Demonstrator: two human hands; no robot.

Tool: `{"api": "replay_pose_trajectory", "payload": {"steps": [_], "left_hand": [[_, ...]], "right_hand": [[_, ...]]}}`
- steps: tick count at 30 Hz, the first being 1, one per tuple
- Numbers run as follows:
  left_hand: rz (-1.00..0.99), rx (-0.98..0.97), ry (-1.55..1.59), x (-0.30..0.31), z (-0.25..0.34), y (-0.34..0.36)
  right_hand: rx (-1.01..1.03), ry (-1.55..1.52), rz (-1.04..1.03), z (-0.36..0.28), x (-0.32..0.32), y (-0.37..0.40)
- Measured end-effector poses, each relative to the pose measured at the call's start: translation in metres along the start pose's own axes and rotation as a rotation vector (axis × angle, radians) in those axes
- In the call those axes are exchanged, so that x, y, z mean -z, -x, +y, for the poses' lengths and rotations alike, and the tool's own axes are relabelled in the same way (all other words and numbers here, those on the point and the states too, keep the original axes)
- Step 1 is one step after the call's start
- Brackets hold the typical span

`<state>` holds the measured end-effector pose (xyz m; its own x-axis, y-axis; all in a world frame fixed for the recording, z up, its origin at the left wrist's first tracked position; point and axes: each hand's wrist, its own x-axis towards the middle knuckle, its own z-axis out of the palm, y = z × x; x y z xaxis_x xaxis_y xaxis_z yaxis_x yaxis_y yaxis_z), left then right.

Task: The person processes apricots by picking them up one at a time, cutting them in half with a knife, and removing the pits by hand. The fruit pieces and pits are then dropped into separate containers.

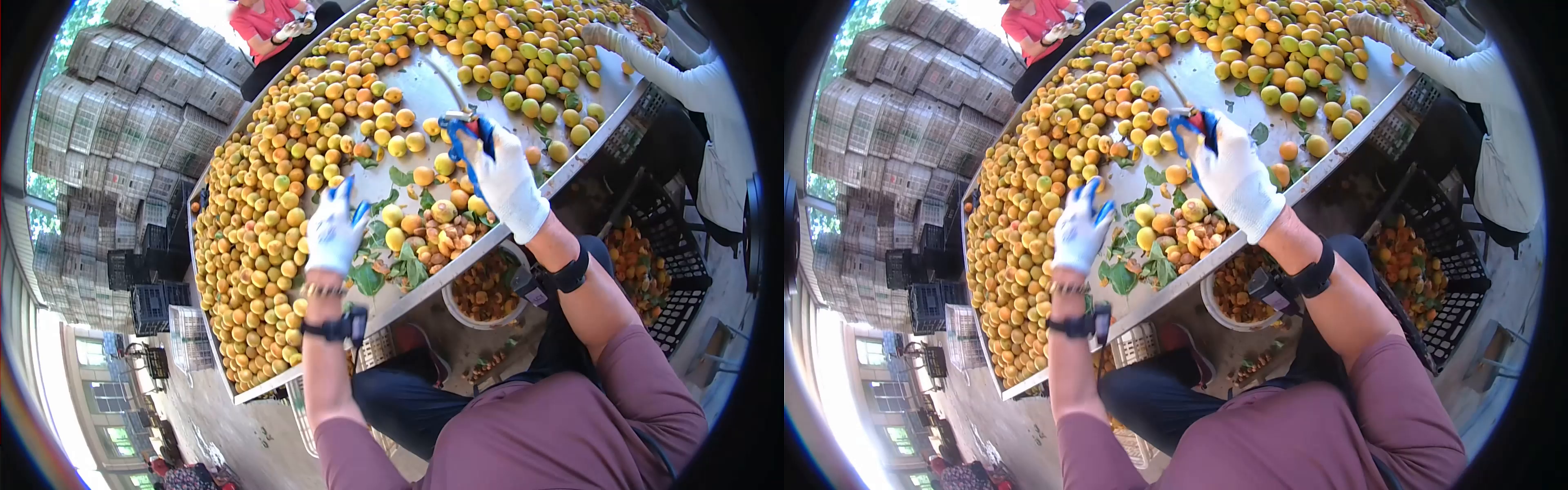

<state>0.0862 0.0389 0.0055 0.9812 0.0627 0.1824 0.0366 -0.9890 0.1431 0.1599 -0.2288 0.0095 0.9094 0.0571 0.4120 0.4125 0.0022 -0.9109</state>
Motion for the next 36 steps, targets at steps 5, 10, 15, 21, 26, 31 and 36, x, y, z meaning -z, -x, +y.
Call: {"api": "replay_pose_trajectory", "payload": {"steps": [5,10,15,21,26,31,36], "left_hand": [[-0.064,-0.012,-0.031,-0.089,0.014,-0.112],[-0.248,0.16,-0.122,-0.12,0.026,-0.142],[-0.14,0.27,0.564,-0.164,-0.036,-0.143],[0.03,0.171,2.009,-0.052,0.011,-0.043],[0.198,0.207,2.252,-0.013,0.022,0.028],[0.313,0.102,2.284,0.008,0.037,0.064],[0.286,0.063,2.3,0.012,0.042,0.08]], "right_hand": [[-0.084,0.125,-0.059,-0.007,-0.003,0.004],[-0.075,0.208,-0.047,-0.005,0.002,-0.001],[-0.074,0.171,-0.074,-0.005,0.003,0.0],[0.02,-0.009,-0.194,-0.003,-0.015,0.017],[-0.04,0.06,-0.414,-0.023,-0.039,0.048],[-0.046,-0.054,-0.62,-0.05,-0.052,0.075],[0.044,0.02,-0.565,-0.038,-0.067,0.093]]}}
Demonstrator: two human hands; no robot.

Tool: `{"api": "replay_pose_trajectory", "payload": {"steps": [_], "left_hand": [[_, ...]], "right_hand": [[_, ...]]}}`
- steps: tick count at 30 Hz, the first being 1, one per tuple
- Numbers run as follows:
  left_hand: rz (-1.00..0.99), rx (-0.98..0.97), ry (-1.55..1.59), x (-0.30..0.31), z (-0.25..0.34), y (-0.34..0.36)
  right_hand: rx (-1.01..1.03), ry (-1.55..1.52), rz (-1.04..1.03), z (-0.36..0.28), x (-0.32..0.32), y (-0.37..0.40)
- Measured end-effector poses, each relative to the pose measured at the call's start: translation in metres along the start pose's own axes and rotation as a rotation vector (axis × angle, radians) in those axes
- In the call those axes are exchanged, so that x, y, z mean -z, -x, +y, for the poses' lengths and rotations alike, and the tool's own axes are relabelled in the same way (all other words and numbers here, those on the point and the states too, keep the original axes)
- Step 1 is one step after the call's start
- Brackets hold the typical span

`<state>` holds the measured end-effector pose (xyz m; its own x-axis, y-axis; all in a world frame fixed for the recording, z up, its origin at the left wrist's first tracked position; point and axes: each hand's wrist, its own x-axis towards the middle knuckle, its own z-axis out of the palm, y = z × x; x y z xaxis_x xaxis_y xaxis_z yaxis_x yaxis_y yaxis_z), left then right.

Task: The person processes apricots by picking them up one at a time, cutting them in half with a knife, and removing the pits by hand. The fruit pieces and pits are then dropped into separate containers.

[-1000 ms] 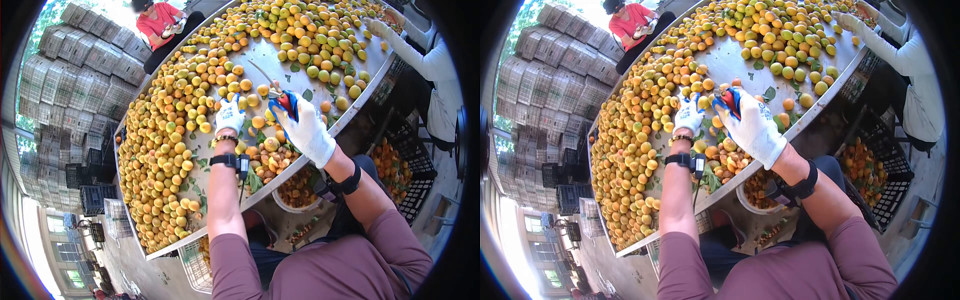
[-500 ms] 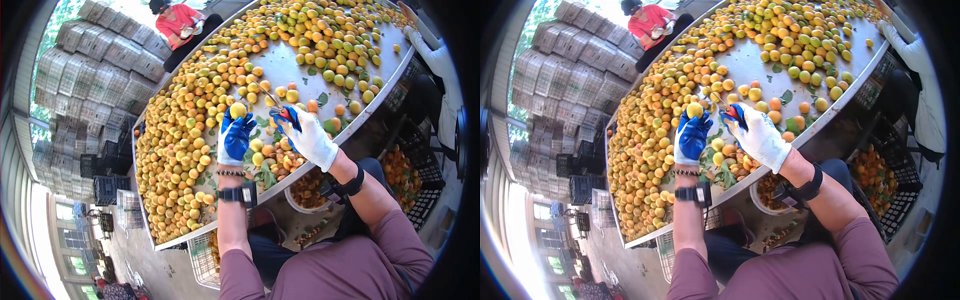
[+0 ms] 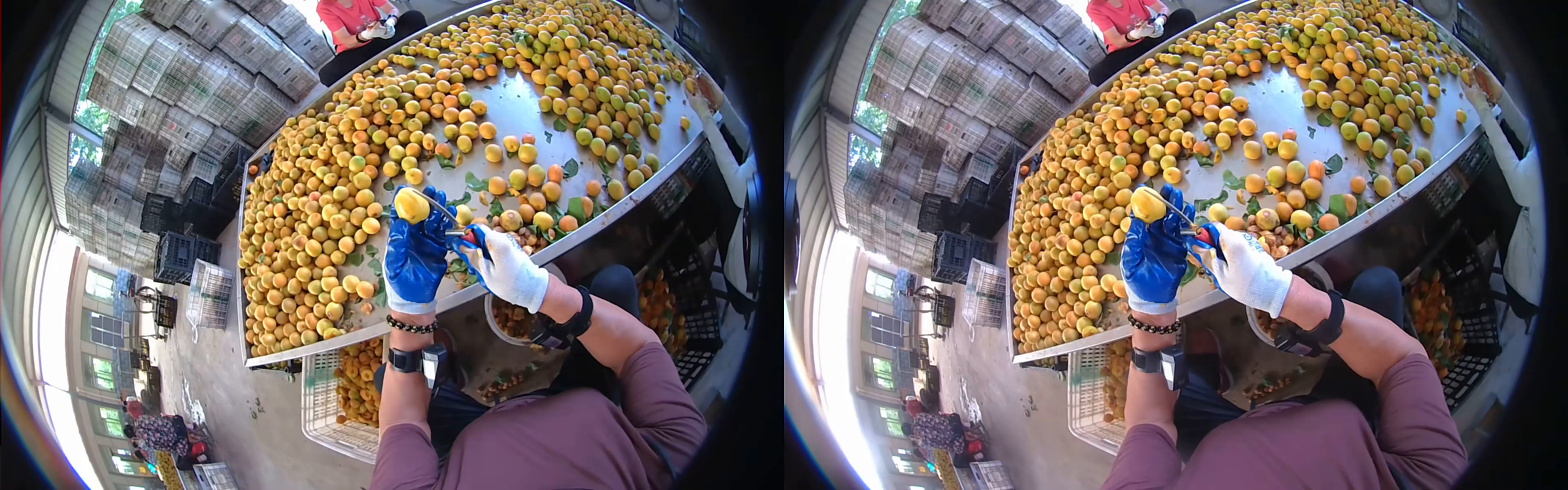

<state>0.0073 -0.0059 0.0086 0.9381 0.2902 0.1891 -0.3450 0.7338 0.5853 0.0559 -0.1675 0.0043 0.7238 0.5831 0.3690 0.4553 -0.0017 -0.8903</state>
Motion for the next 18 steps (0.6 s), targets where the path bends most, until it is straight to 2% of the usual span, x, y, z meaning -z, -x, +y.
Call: {"api": "replay_pose_trajectory", "payload": {"steps": [3,8,11,13,18], "left_hand": [[0.03,0.018,0.032,-0.004,-0.002,0.003],[0.068,-0.015,-0.037,-0.002,-0.006,0.005],[0.067,-0.018,-0.028,-0.004,-0.005,0.005],[0.078,-0.03,-0.045,-0.005,-0.005,0.004],[0.076,0.012,-0.034,-0.004,-0.003,0.006]], "right_hand": [[-0.058,0.099,-0.089,-0.008,0.001,-0.001],[-0.071,0.11,-0.114,-0.004,-0.001,0.0],[-0.016,0.05,-0.097,-0.005,-0.001,0.002],[-0.008,0.177,-0.076,0.0,-0.002,0.004],[0.018,0.209,-0.093,0.005,0.002,0.005]]}}
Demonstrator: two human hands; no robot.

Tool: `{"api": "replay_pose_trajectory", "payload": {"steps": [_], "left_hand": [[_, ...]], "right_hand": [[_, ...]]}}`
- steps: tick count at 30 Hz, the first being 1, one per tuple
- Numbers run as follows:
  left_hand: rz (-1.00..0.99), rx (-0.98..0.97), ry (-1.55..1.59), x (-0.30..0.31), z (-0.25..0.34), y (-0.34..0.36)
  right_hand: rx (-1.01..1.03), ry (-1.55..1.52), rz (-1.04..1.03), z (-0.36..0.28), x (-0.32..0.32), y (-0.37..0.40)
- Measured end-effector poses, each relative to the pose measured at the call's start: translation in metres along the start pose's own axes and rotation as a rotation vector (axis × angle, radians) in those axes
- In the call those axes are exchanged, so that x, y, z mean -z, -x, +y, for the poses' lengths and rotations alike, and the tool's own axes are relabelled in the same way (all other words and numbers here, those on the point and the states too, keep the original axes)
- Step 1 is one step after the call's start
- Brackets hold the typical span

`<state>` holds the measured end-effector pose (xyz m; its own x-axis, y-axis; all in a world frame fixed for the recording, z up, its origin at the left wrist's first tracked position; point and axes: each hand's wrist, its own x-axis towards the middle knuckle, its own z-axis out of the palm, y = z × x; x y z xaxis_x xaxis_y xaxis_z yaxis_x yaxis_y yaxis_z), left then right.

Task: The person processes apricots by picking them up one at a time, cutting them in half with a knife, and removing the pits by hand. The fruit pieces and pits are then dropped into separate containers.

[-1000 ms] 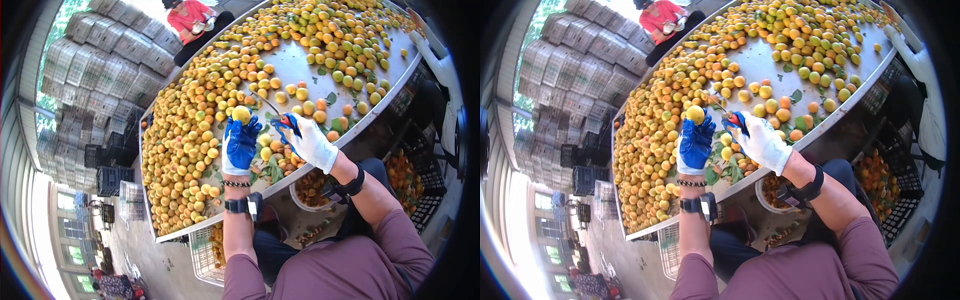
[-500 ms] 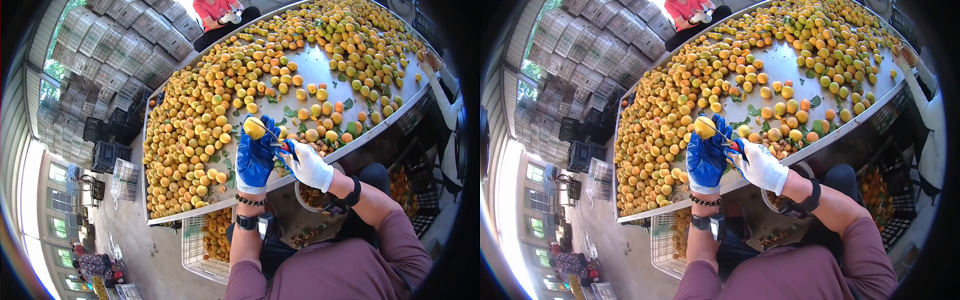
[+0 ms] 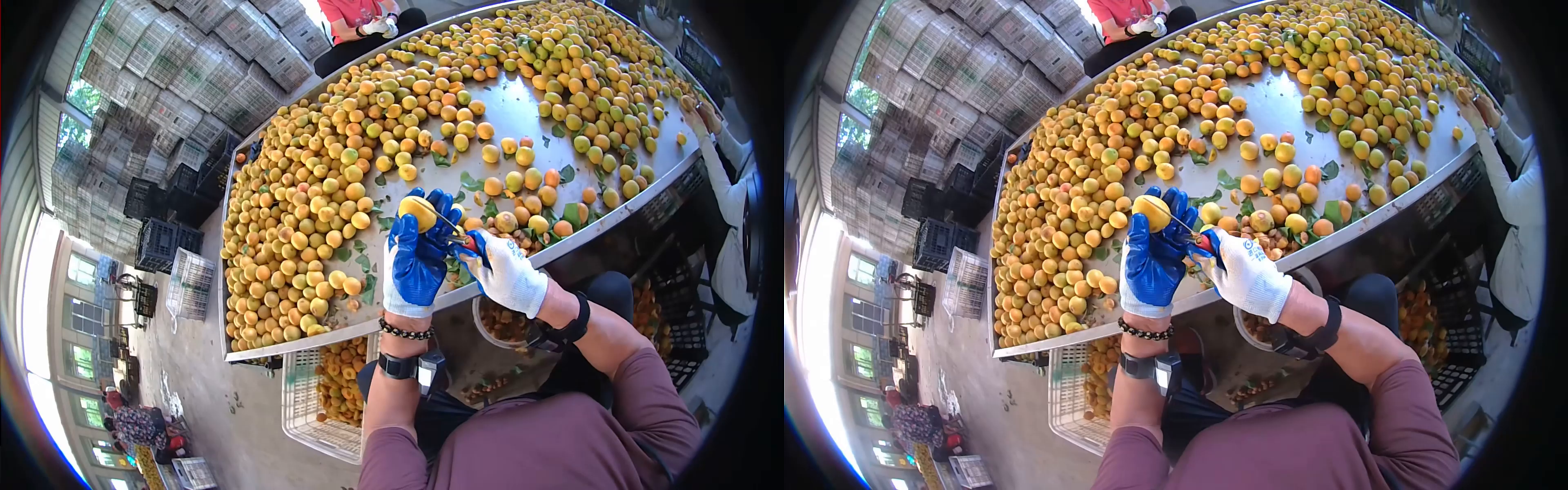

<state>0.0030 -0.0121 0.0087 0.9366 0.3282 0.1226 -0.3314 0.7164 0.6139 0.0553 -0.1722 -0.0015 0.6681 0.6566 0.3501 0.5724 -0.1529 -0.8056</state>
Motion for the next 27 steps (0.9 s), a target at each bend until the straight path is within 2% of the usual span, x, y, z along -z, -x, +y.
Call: {"api": "replay_pose_trajectory", "payload": {"steps": [8,14,16,17,20,21,23,25,26,27], "left_hand": [[0.013,0.015,-0.021,-0.002,-0.002,0.002],[-0.025,0.008,-0.11,-0.005,0.005,0.004],[-0.092,-0.072,-0.414,-0.005,0.011,0.004],[-0.091,-0.07,-0.412,-0.006,0.013,0.005],[-0.133,-0.085,-0.763,-0.01,0.021,0.005],[-0.13,-0.083,-0.761,-0.009,0.025,0.005],[-0.164,-0.12,-1.181,-0.007,0.031,0.007],[-0.183,-0.124,-1.111,-0.01,0.031,0.008],[-0.183,-0.151,-0.966,-0.015,0.031,0.008],[-0.183,-0.178,-0.82,-0.019,0.03,0.007]], "right_hand": [[-0.005,-0.029,-0.006,-0.005,0.002,0.001],[0.003,0.075,-0.053,0.0,0.003,0.001],[-0.041,0.172,-0.09,-0.007,0.007,0.0],[-0.043,0.172,-0.091,-0.005,0.007,0.0],[-0.057,0.097,-0.153,-0.001,0.009,-0.004],[-0.05,0.092,-0.172,0.0,0.011,-0.004],[-0.043,0.089,-0.198,0.001,0.013,-0.005],[-0.028,0.046,-0.236,0.001,0.014,-0.005],[-0.027,0.048,-0.238,-0.001,0.012,-0.004],[0.006,0.013,-0.145,-0.005,0.01,-0.003]]}}
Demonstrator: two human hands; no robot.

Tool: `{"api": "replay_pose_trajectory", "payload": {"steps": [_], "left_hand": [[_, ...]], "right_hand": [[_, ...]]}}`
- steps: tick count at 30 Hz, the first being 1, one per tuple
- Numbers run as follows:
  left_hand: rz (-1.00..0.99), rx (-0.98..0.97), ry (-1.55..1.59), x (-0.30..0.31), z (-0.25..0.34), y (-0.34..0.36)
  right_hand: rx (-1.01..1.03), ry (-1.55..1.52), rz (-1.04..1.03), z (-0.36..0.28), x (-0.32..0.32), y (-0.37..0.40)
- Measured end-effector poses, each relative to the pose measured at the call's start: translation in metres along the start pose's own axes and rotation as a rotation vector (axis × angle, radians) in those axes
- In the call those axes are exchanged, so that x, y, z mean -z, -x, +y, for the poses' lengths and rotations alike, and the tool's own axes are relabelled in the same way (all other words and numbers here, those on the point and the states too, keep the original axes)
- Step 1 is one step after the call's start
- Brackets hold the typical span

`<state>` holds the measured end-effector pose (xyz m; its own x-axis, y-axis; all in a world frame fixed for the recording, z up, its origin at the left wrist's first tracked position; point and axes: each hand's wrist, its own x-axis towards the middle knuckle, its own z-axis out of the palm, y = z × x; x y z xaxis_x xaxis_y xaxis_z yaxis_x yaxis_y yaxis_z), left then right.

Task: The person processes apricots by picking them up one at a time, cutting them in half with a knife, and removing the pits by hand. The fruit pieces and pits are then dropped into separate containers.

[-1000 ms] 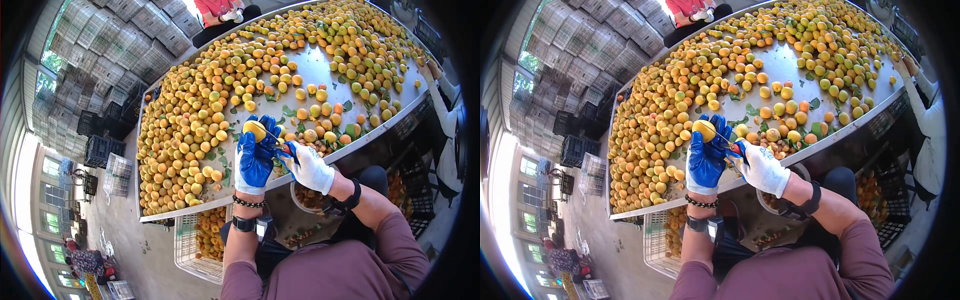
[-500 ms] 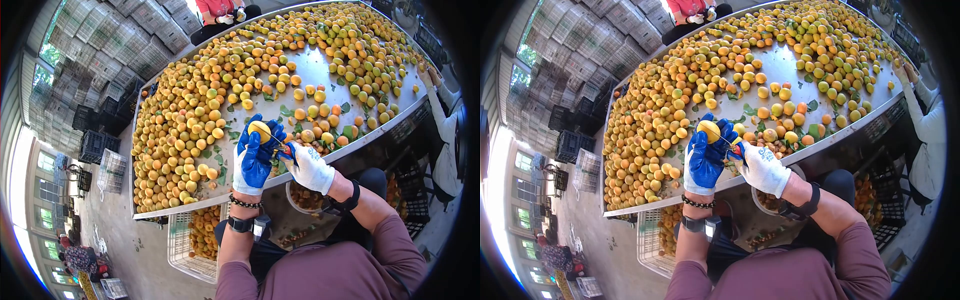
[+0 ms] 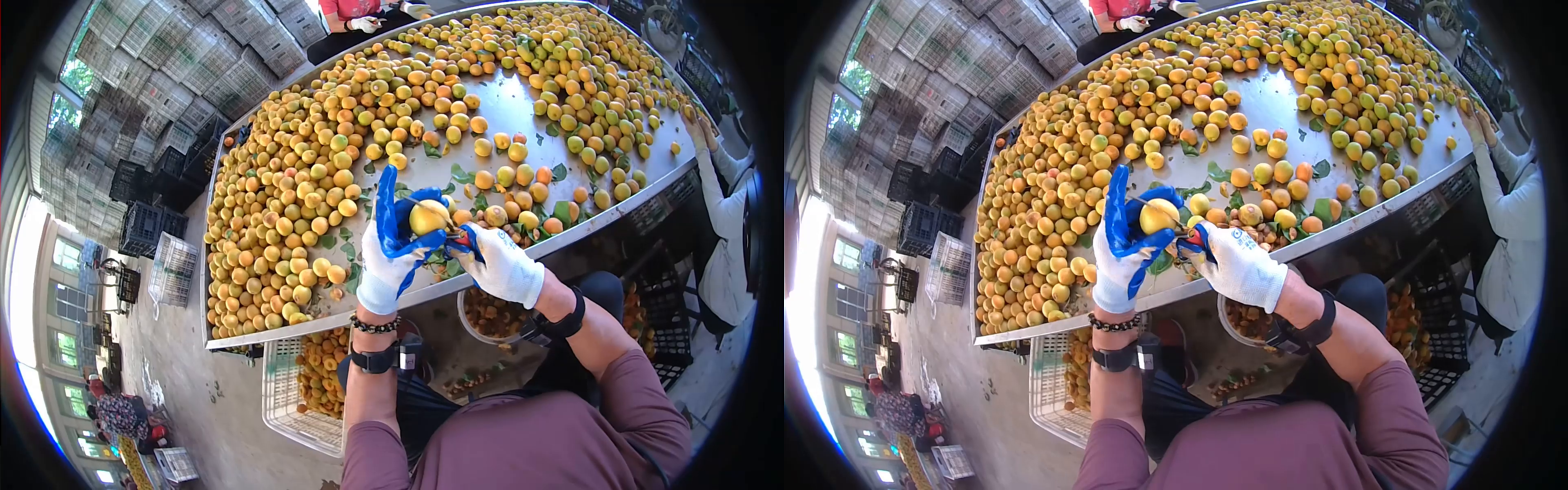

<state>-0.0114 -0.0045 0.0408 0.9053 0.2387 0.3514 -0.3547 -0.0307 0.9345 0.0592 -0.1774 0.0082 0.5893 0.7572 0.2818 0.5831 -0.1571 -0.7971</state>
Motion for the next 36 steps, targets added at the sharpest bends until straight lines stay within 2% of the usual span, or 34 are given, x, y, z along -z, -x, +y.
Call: {"api": "replay_pose_trajectory", "payload": {"steps": [1,2,4,5,6,9,13,23,27,29,32,36], "left_hand": [[0.057,0.027,0.103,-0.004,-0.001,-0.001],[0.121,0.018,0.245,-0.008,-0.006,-0.002],[0.15,0.129,0.272,-0.008,-0.026,0.0],[0.11,0.167,0.185,-0.01,-0.031,0.003],[0.119,0.196,0.253,-0.016,-0.03,0.003],[0.073,0.183,0.301,-0.023,-0.025,0.006],[0.089,0.158,0.189,-0.011,-0.016,0.006],[0.045,0.1,-0.065,0.02,0.002,0.004],[0.057,0.099,-0.03,0.025,0.01,0.004],[0.016,0.123,-0.306,0.026,0.024,0.005],[0.02,0.059,-0.384,0.028,0.02,0.006],[0.119,-0.02,-0.169,0.017,-0.003,0.003]], "right_hand": [[0.038,-0.031,0.095,-0.002,-0.001,0.0],[0.041,-0.027,0.097,0.0,-0.002,0.0],[0.106,-0.079,0.246,0.011,-0.012,-0.004],[0.096,-0.047,0.241,0.018,-0.015,-0.005],[0.1,-0.041,0.237,0.019,-0.016,-0.006],[0.107,0.026,0.228,0.022,-0.019,-0.005],[0.126,0.087,0.19,0.019,-0.017,-0.003],[-0.006,0.19,0.051,0.002,-0.015,-0.001],[-0.039,0.189,-0.035,-0.004,-0.01,-0.005],[-0.024,0.182,-0.041,-0.003,-0.009,-0.005],[-0.019,0.183,-0.056,0.002,-0.01,-0.003],[-0.036,0.122,0.007,0.002,-0.014,-0.005]]}}
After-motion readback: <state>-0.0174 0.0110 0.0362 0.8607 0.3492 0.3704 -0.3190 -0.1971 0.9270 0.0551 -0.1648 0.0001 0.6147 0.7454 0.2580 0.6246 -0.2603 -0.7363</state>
